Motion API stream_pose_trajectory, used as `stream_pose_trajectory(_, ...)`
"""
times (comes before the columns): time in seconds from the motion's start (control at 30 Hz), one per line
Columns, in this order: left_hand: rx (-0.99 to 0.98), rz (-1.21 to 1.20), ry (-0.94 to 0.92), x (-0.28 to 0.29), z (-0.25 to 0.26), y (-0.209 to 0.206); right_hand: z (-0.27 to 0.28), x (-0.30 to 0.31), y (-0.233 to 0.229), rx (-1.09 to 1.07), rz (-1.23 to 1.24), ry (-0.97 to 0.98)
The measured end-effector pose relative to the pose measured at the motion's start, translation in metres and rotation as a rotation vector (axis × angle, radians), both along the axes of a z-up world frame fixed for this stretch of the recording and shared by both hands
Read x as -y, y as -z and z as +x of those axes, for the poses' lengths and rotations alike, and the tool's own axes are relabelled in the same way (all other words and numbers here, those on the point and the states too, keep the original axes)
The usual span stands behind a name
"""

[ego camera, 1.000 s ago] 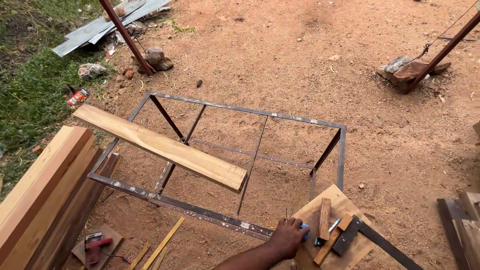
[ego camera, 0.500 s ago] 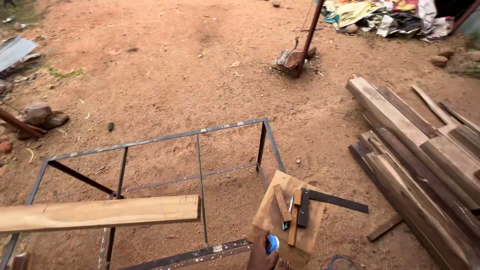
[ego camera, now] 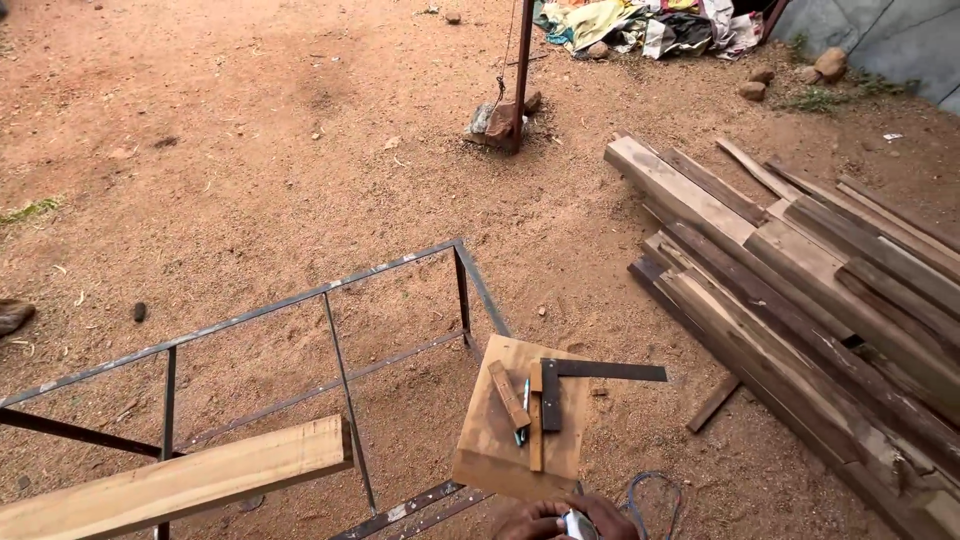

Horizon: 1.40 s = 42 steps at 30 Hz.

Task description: Measuring and marking a wood plank with a tape measure, square, and pencil.

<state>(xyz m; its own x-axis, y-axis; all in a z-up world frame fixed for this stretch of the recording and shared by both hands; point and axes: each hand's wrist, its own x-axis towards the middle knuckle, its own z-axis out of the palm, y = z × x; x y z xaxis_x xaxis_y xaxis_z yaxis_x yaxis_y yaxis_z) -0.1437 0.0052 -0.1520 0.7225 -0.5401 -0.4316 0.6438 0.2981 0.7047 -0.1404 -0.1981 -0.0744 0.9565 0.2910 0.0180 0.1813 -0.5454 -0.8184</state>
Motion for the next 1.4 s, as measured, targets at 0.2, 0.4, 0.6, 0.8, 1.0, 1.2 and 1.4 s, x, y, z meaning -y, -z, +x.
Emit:
stream_pose_trajectory(0.2, -0.189, -0.112, 0.071, -0.016, 0.027, -0.100, -0.002, 0.008, -0.052, -0.102, -0.125, 0.015)
stream_pose_trajectory(0.4, -0.201, 0.123, 0.011, -0.035, 0.051, -0.198, -0.002, 0.065, -0.040, -0.298, -0.324, 0.094)
stream_pose_trajectory(0.6, 0.042, 0.229, 0.122, -0.046, 0.063, -0.182, -0.028, 0.135, 0.039, -0.370, -0.419, 0.147)
stream_pose_trajectory(0.8, 0.256, 0.497, 0.051, -0.049, 0.044, -0.124, -0.101, 0.157, 0.039, -0.472, -0.474, 0.298)
stream_pose_trajectory(1.0, 0.319, 0.955, -0.009, -0.055, 0.066, -0.120, -0.153, 0.201, 0.078, -0.550, -0.504, 0.449)
stream_pose_trajectory(1.2, 0.632, 1.327, 0.066, -0.041, 0.139, -0.190, -0.178, 0.243, 0.124, -0.476, -0.467, 0.528)
stream_pose_trajectory(1.4, 0.810, 1.575, 0.614, -0.045, 0.180, -0.244, -0.171, 0.197, 0.078, -0.619, -0.458, 0.720)
